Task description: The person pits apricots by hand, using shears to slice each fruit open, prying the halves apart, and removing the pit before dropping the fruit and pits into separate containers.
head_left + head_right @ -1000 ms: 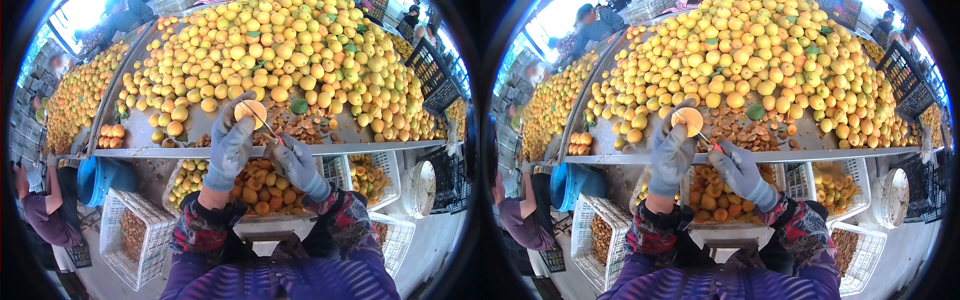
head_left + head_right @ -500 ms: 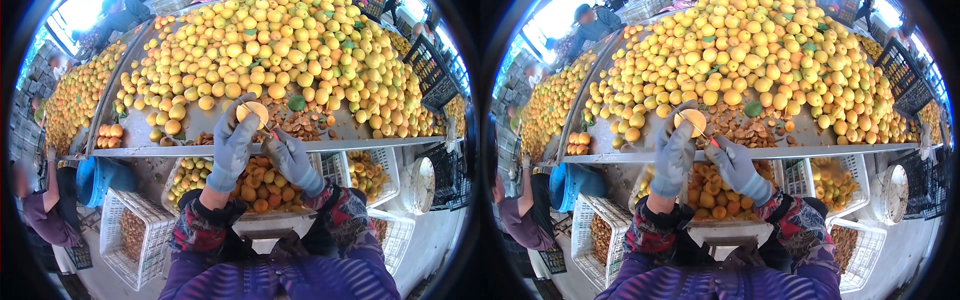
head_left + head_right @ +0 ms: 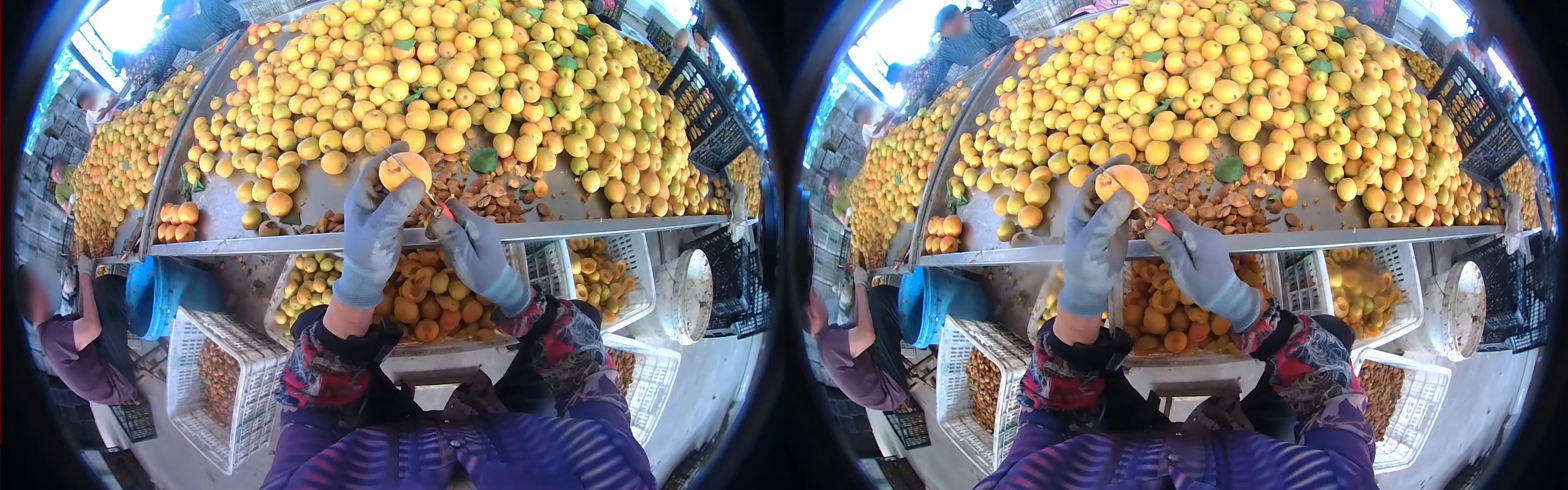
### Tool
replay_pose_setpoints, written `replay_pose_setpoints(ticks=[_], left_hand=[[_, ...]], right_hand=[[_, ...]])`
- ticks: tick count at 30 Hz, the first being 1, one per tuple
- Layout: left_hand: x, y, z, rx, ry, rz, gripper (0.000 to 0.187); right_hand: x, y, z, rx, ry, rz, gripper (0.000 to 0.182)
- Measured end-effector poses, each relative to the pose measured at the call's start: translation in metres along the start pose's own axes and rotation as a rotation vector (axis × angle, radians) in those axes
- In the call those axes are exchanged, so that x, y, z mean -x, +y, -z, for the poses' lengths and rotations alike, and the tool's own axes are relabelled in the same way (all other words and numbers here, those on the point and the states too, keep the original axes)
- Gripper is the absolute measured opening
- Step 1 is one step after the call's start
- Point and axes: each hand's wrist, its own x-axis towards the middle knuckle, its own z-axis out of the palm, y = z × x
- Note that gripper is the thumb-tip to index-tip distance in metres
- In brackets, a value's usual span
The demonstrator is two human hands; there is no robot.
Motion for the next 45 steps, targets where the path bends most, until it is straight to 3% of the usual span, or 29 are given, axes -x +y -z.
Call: replay_pose_setpoints(ticks=[2, 4, 8, 10, 17, 19, 20, 25, 29, 31, 35, 38, 43, 44, 45], left_hand=[[-0.003, -0.001, -0.001, -0.004, 0.069, -0.017, 0.034], [-0.004, -0.004, 0.006, 0.22, 0.01, 0.046, 0.031], [-0.006, -0.005, 0.021, 0.128, 0.067, 0.156, 0.029], [-0.006, 0.0, 0.013, 0.296, -0.038, 0.125, 0.029], [-0.011, 0.006, 0.022, 0.193, 0.05, 0.112, 0.035], [-0.014, 0.007, 0.039, 0.443, -0.291, 0.211, 0.031], [-0.013, 0.007, 0.038, 0.443, -0.288, 0.208, 0.031], [-0.008, 0.009, 0.011, 0.179, 0.107, 0.094, 0.035], [-0.01, 0.015, 0.02, 0.254, 0.035, 0.122, 0.032], [-0.01, 0.016, 0.025, 0.369, -0.039, 0.26, 0.029], [-0.01, 0.009, 0.012, 0.278, 0.125, 0.117, 0.03], [-0.008, 0.009, 0.02, 0.149, 0.057, 0.131, 0.033], [-0.01, 0.018, 0.03, 0.386, -0.105, 0.303, 0.039], [-0.01, 0.021, 0.021, 0.387, -0.102, 0.3, 0.039], [-0.01, 0.025, 0.006, 0.369, 0.067, 0.255, 0.041]], right_hand=[[-0.001, -0.001, -0.003, 0.037, 0.038, 0.041, 0.026], [0.0, 0.002, -0.001, 0.079, 0.033, 0.049, 0.026], [0.002, 0.006, 0.002, 0.136, 0.014, 0.023, 0.026], [0.002, 0.005, 0.002, 0.136, 0.016, 0.026, 0.026], [-0.002, 0.005, 0.0, 0.219, 0.031, 0.096, 0.028], [-0.002, 0.005, 0.001, 0.212, 0.015, 0.091, 0.028], [-0.001, 0.005, 0.001, 0.205, 0.002, 0.084, 0.028], [0.0, 0.005, 0.002, 0.218, 0.013, 0.039, 0.029], [0.0, 0.005, 0.001, 0.268, 0.036, 0.11, 0.028], [0.0, 0.008, 0.0, 0.258, 0.041, 0.115, 0.027], [0.001, 0.003, 0.003, 0.22, 0.036, 0.073, 0.026], [0.002, 0.013, 0.002, 0.257, 0.047, 0.1, 0.026], [0.002, 0.007, 0.001, 0.276, 0.045, 0.124, 0.026], [0.002, 0.006, 0.001, 0.243, 0.034, 0.109, 0.026], [0.002, 0.007, 0.001, 0.242, 0.031, 0.11, 0.026]])
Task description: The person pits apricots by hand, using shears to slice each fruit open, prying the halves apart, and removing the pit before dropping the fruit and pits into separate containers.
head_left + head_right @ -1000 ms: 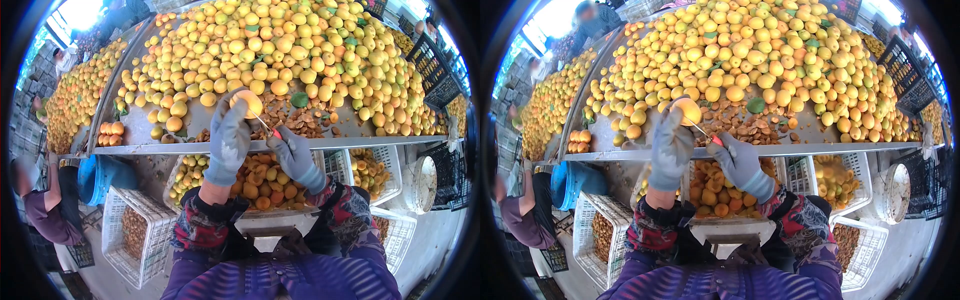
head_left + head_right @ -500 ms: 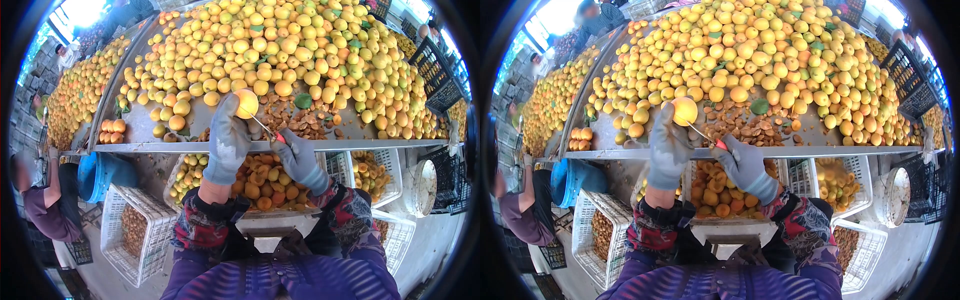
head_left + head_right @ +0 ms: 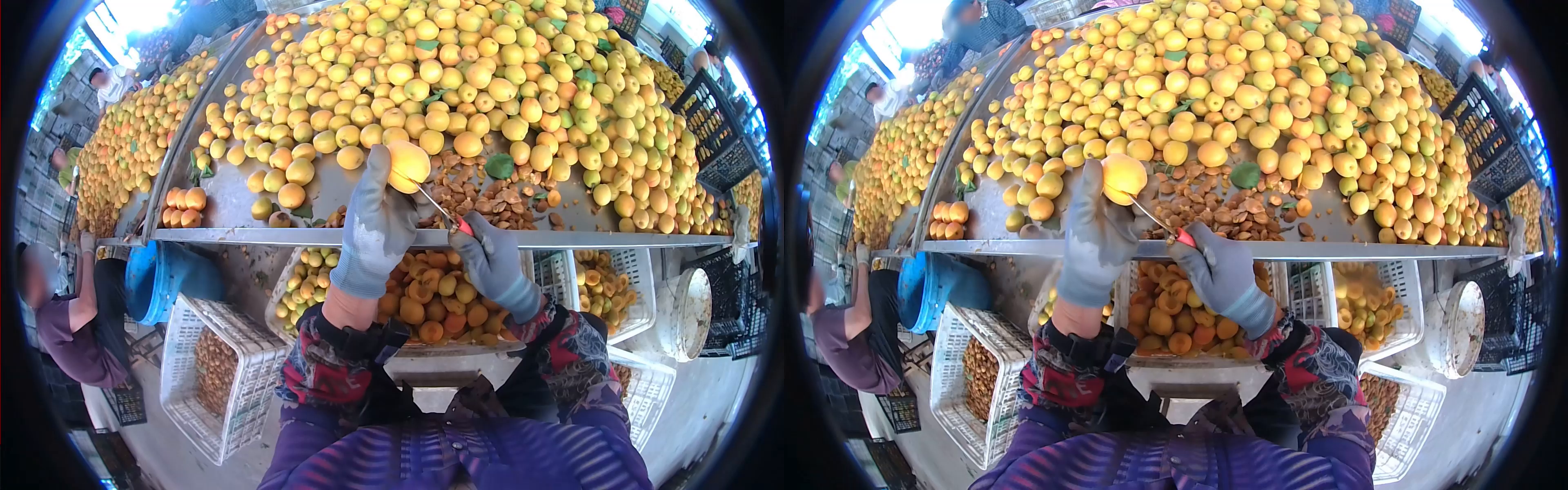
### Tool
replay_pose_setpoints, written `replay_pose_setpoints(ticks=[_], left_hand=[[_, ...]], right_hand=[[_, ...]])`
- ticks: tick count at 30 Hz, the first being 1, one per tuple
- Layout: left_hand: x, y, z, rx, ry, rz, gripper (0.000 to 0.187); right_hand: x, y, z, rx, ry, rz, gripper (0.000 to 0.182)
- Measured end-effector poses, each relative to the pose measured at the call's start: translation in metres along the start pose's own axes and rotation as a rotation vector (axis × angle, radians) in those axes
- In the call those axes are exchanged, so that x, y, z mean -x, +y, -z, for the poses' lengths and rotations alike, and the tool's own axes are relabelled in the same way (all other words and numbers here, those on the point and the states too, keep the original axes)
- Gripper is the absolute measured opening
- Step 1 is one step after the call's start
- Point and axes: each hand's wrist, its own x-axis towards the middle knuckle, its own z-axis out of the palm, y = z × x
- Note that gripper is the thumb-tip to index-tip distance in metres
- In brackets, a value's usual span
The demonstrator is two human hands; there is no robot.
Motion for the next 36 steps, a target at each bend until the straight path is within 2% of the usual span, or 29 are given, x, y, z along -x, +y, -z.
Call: replay_pose_setpoints(ticks=[1, 2, 6, 8, 9, 11, 12, 13, 15, 17, 18, 19, 21, 22, 28, 32, 36], left_hand=[[0.0, -0.001, -0.008, 0.003, 0.156, -0.074, 0.043], [0.0, -0.001, -0.004, 0.004, 0.158, -0.075, 0.043], [-0.007, 0.001, 0.024, 0.038, -0.017, -0.026, 0.042], [-0.011, 0.003, 0.033, 0.066, -0.072, -0.033, 0.043], [-0.013, 0.004, 0.037, 0.042, -0.072, -0.021, 0.044], [-0.01, 0.003, 0.033, 0.024, -0.071, -0.003, 0.045], [-0.006, 0.0, 0.027, -0.214, -0.056, -0.017, 0.046], [-0.002, -0.002, 0.021, -0.454, -0.049, -0.03, 0.046], [0.004, -0.015, 0.015, -0.505, -0.114, 0.049, 0.042], [0.009, -0.033, 0.007, -0.723, -0.184, -0.118, 0.037], [0.011, -0.032, 0.003, -0.758, -0.166, -0.109, 0.037], [0.01, -0.035, 0.005, -0.756, -0.171, -0.102, 0.037], [0.006, -0.039, 0.014, -0.505, -0.171, 0.076, 0.037], [0.008, -0.033, 0.017, -0.5, -0.19, 0.181, 0.036], [0.009, -0.046, 0.006, -0.551, -0.176, -0.01, 0.035], [0.011, -0.044, 0.011, -0.523, -0.21, 0.035, 0.034], [0.013, -0.037, 0.005, -0.537, -0.222, 0.029, 0.035]], right_hand=[[0.001, 0.002, 0.0, 0.029, -0.003, -0.013, 0.025], [0.001, 0.002, 0.0, 0.058, -0.005, -0.026, 0.025], [0.003, -0.002, 0.004, 0.04, 0.004, 0.024, 0.021], [0.005, 0.0, 0.011, -0.07, -0.086, -0.099, 0.018], [0.004, -0.004, 0.012, -0.071, -0.089, -0.097, 0.018], [0.002, -0.013, 0.019, -0.503, -0.009, -0.271, 0.015], [0.002, -0.008, 0.021, -0.643, -0.01, -0.229, 0.02], [-0.003, -0.01, 0.022, -0.642, 0.006, -0.235, 0.02], [-0.016, -0.018, 0.019, -0.332, 0.127, 0.018, 0.035], [-0.019, -0.012, 0.016, -0.281, 0.135, 0.05, 0.041], [-0.019, -0.01, 0.017, -0.235, 0.122, 0.093, 0.048], [-0.018, -0.009, 0.018, -0.233, 0.128, 0.087, 0.048], [-0.018, -0.008, 0.019, -0.205, 0.084, 0.047, 0.049], [-0.017, -0.004, 0.018, -0.275, 0.087, 0.033, 0.049], [-0.013, -0.001, 0.019, -0.449, 0.113, -0.028, 0.041], [-0.012, -0.009, 0.02, -0.621, 0.111, -0.058, 0.036], [-0.011, -0.009, 0.028, -0.785, 0.104, -0.227, 0.03]])
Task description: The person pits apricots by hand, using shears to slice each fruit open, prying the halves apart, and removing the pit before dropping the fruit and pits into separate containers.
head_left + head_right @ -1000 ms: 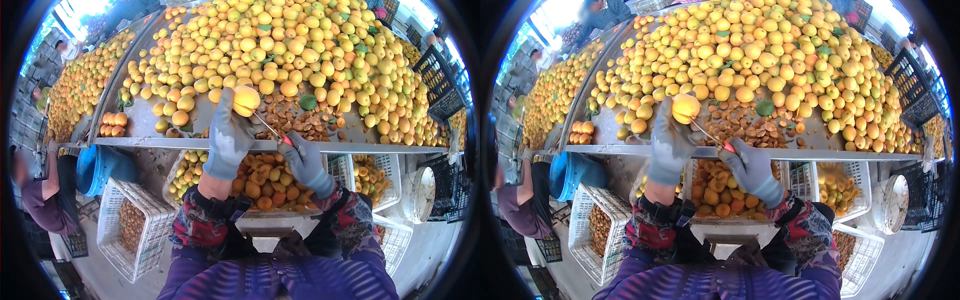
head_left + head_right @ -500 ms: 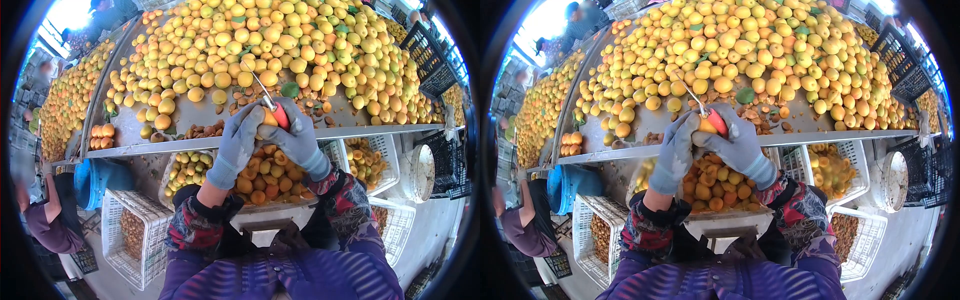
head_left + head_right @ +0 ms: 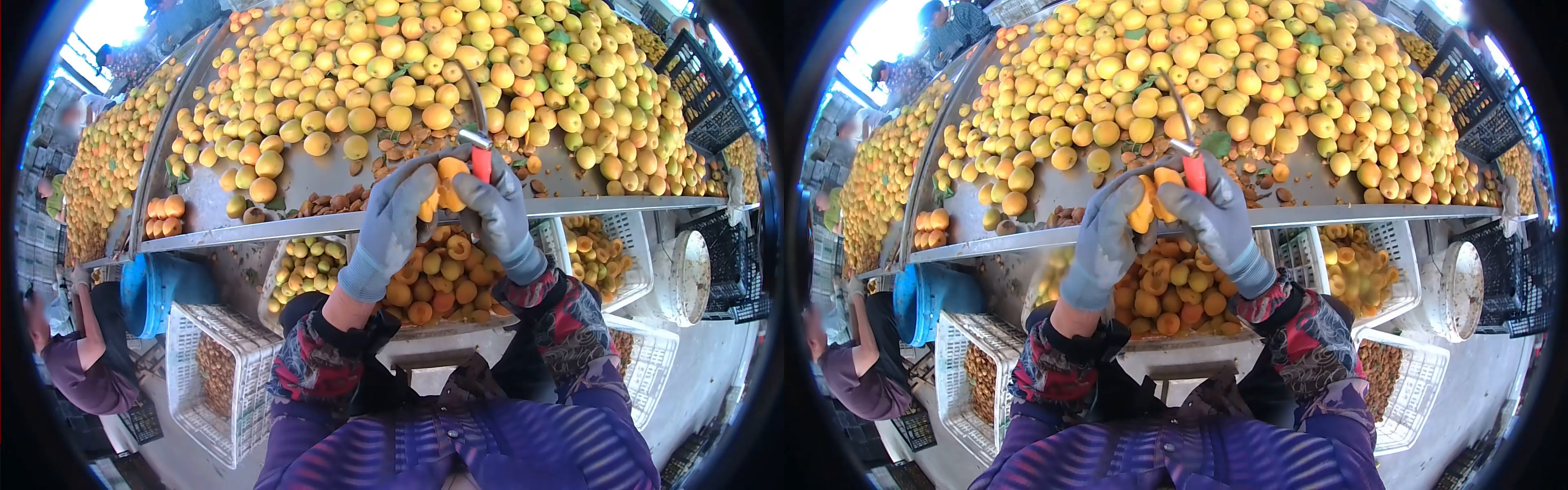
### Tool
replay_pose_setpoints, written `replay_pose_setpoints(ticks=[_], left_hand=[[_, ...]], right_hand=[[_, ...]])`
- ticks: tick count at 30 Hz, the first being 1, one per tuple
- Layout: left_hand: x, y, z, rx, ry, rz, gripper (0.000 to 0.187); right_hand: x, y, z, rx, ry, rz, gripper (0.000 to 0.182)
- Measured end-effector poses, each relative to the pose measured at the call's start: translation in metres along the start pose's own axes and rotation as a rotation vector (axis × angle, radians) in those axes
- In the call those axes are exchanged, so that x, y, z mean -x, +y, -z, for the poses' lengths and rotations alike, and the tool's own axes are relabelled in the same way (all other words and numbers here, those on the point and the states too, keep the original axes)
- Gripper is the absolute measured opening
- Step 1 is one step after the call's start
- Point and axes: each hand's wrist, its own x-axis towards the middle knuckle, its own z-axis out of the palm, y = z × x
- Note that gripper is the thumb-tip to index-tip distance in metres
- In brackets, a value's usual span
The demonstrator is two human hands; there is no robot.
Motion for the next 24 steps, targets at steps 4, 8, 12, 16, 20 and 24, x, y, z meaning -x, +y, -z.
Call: replay_pose_setpoints(ticks=[4, 8, 12, 16, 20, 24], left_hand=[[0.0, 0.0, 0.001, 0.211, -0.003, 0.057, 0.037], [0.002, 0.003, 0.002, 0.318, -0.023, 0.108, 0.044], [-0.002, -0.012, 0.009, 0.637, -0.146, 0.135, 0.045], [0.001, -0.005, 0.012, 0.455, -0.22, -0.032, 0.039], [0.004, 0.008, 0.001, 0.119, -0.244, 0.055, 0.036], [0.008, 0.009, -0.005, -0.082, -0.188, -0.066, 0.04]], right_hand=[[0.0, 0.001, -0.004, -0.093, 0.061, -0.038, 0.03], [-0.001, -0.001, 0.003, -0.314, -0.069, -0.074, 0.039], [0.0, 0.005, 0.004, -0.408, 0.016, -0.092, 0.041], [-0.011, 0.005, 0.018, -0.499, 0.025, -0.035, 0.039], [-0.007, -0.002, 0.016, -0.371, 0.098, -0.025, 0.041], [-0.005, 0.001, 0.024, -0.227, 0.115, -0.021, 0.045]])
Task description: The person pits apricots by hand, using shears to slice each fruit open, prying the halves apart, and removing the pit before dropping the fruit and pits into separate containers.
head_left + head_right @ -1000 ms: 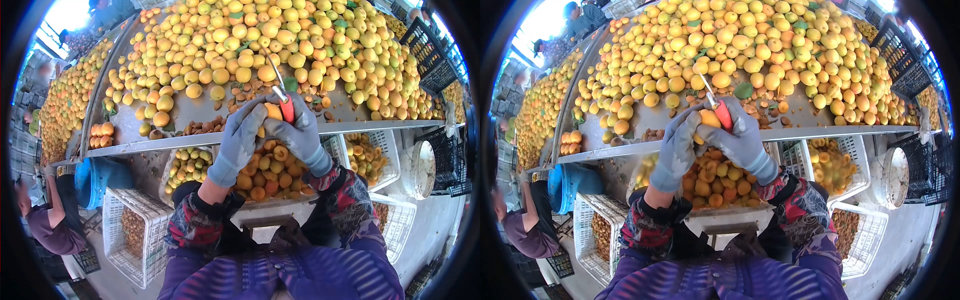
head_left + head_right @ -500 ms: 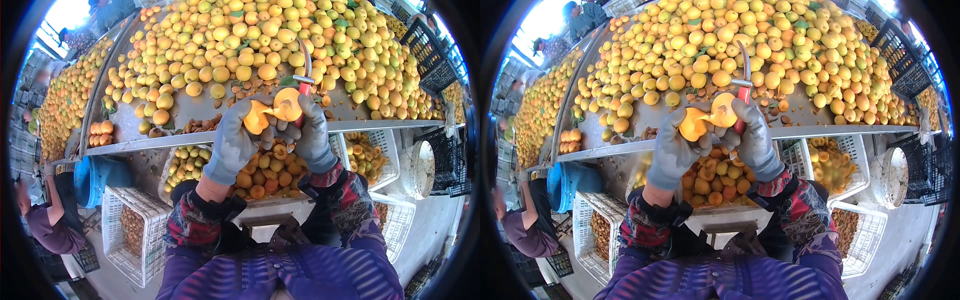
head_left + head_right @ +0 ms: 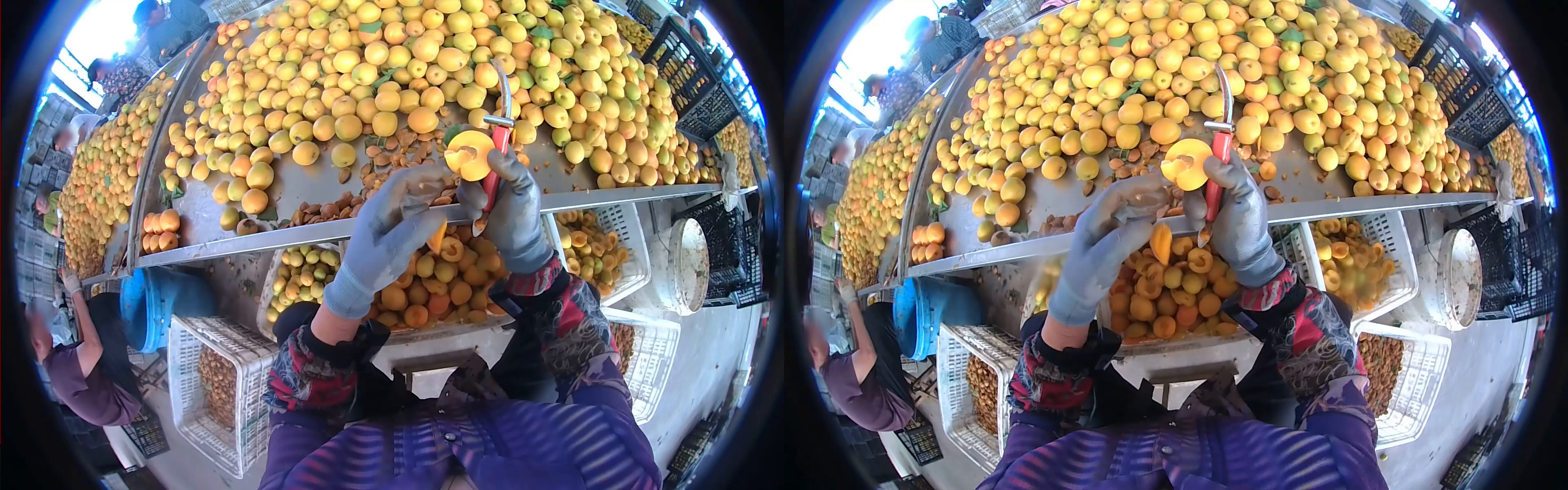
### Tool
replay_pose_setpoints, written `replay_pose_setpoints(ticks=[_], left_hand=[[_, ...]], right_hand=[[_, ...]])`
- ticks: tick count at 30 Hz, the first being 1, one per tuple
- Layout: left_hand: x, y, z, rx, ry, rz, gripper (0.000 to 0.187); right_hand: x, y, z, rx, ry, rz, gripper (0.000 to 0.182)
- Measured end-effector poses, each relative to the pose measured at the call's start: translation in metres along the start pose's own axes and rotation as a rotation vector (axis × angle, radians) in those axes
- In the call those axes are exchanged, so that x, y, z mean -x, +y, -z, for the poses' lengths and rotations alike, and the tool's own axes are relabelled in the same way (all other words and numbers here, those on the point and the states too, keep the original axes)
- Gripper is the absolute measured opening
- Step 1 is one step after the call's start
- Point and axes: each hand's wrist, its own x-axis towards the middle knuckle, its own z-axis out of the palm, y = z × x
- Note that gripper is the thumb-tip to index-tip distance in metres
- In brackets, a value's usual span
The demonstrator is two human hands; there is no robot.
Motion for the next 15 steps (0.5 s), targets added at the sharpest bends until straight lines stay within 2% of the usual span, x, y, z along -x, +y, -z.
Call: replay_pose_setpoints(ticks=[1, 3, 7, 11, 13, 15], left_hand=[[0.0, -0.002, 0.001, 0.0, 0.001, 0.0, 0.04], [-0.001, -0.01, 0.004, 0.068, 0.191, 0.041, 0.044], [-0.006, -0.02, 0.0, 0.174, 0.219, 0.053, 0.044], [-0.008, -0.024, 0.009, -0.039, 0.27, -0.087, 0.043], [-0.008, -0.018, 0.014, -0.441, 0.201, -0.262, 0.043], [-0.009, -0.023, 0.014, -0.446, 0.186, -0.262, 0.044]], right_hand=[[0.0, 0.0, 0.001, -0.001, -0.008, -0.017, 0.045], [0.0, 0.005, -0.001, 0.003, -0.006, -0.004, 0.042], [0.007, 0.006, -0.02, 0.118, 0.008, -0.05, 0.041], [0.008, 0.009, -0.023, 0.15, -0.03, -0.05, 0.032], [0.008, 0.004, -0.025, 0.224, -0.019, -0.066, 0.029], [0.009, 0.0, -0.027, 0.3, -0.007, -0.085, 0.027]])
